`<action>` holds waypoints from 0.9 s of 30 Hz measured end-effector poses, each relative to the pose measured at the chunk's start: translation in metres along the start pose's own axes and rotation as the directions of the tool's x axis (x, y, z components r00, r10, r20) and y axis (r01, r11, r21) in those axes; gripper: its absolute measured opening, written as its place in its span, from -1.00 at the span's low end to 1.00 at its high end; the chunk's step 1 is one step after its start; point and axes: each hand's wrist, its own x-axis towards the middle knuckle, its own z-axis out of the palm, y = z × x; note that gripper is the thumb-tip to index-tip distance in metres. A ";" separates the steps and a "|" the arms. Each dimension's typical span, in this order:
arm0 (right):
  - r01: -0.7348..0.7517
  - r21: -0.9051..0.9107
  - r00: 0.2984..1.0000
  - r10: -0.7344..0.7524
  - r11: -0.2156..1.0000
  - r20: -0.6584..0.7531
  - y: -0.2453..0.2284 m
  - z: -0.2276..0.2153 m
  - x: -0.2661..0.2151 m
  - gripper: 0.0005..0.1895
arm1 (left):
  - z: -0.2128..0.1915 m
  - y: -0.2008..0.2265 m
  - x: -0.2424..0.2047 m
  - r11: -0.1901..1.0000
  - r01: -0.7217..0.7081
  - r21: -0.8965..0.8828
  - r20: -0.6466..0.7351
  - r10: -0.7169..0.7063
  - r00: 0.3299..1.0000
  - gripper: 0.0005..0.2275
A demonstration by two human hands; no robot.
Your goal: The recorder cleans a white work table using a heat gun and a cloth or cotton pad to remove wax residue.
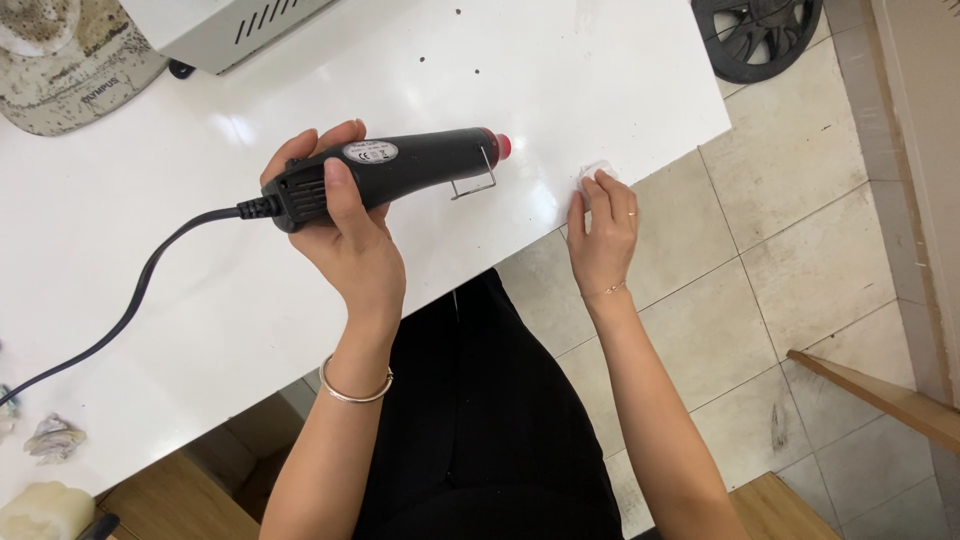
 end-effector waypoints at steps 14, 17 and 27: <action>-0.031 0.425 0.980 -0.055 0.905 0.190 -0.032 0.041 0.012 -0.87 | -0.024 0.020 -0.004 0.999 -0.033 0.019 0.003 0.033 0.999 -0.78; -0.141 0.252 0.984 0.108 0.957 0.139 0.024 0.046 0.035 -0.93 | -0.032 0.026 0.000 0.999 -0.038 0.005 -0.023 0.038 0.999 -0.78; -0.020 0.267 0.988 -0.022 0.963 0.152 -0.014 0.056 0.003 -0.91 | -0.025 0.011 0.016 0.998 -0.054 0.014 -0.126 0.056 0.990 -0.72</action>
